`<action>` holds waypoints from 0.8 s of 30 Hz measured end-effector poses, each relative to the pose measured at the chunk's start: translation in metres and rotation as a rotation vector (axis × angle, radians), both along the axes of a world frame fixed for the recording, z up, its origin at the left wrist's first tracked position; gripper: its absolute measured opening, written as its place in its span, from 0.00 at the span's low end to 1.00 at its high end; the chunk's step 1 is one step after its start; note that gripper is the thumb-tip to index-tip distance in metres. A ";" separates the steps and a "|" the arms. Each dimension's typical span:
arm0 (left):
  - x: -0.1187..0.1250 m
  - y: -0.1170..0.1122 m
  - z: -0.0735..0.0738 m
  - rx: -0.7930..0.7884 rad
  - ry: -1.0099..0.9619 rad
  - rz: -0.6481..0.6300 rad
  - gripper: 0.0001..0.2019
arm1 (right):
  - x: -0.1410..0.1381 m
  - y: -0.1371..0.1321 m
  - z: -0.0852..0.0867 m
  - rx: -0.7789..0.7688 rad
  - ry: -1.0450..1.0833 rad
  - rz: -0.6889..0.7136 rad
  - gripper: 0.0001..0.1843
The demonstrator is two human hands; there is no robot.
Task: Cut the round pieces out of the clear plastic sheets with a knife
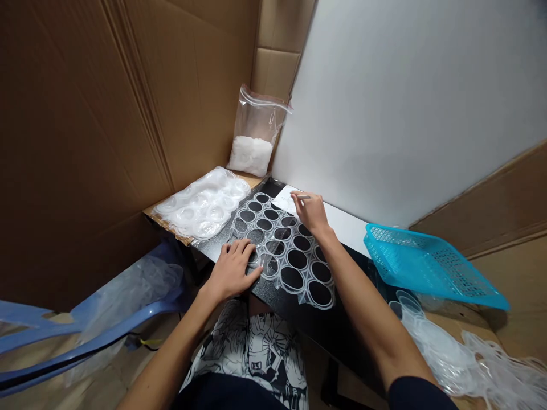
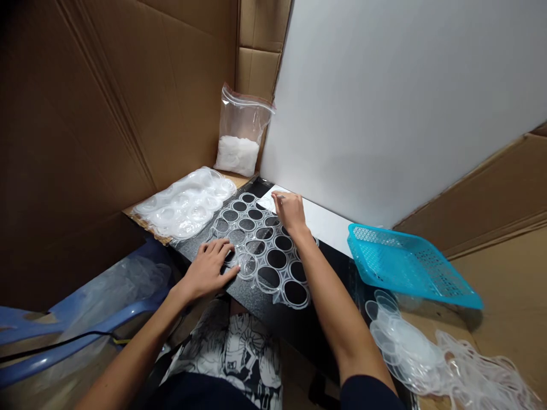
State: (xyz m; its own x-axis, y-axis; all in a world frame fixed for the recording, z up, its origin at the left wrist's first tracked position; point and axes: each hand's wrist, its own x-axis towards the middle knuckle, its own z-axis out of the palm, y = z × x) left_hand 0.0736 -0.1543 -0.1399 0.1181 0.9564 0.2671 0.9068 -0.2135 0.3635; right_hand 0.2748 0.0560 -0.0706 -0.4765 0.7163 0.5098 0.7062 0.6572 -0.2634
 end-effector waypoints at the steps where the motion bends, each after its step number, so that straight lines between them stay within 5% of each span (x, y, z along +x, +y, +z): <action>1: -0.001 -0.001 0.003 -0.003 -0.018 -0.010 0.21 | 0.003 -0.012 -0.004 -0.051 0.038 0.049 0.22; 7: 0.009 -0.009 0.016 0.010 -0.164 -0.177 0.19 | 0.018 -0.096 -0.053 -0.465 0.119 0.219 0.18; 12: 0.032 -0.013 0.008 -0.008 -0.116 -0.221 0.15 | 0.024 -0.099 -0.067 -0.611 0.295 0.263 0.21; 24: 0.040 -0.013 0.006 -0.025 0.023 -0.198 0.19 | 0.023 -0.112 -0.064 -0.392 0.109 0.242 0.17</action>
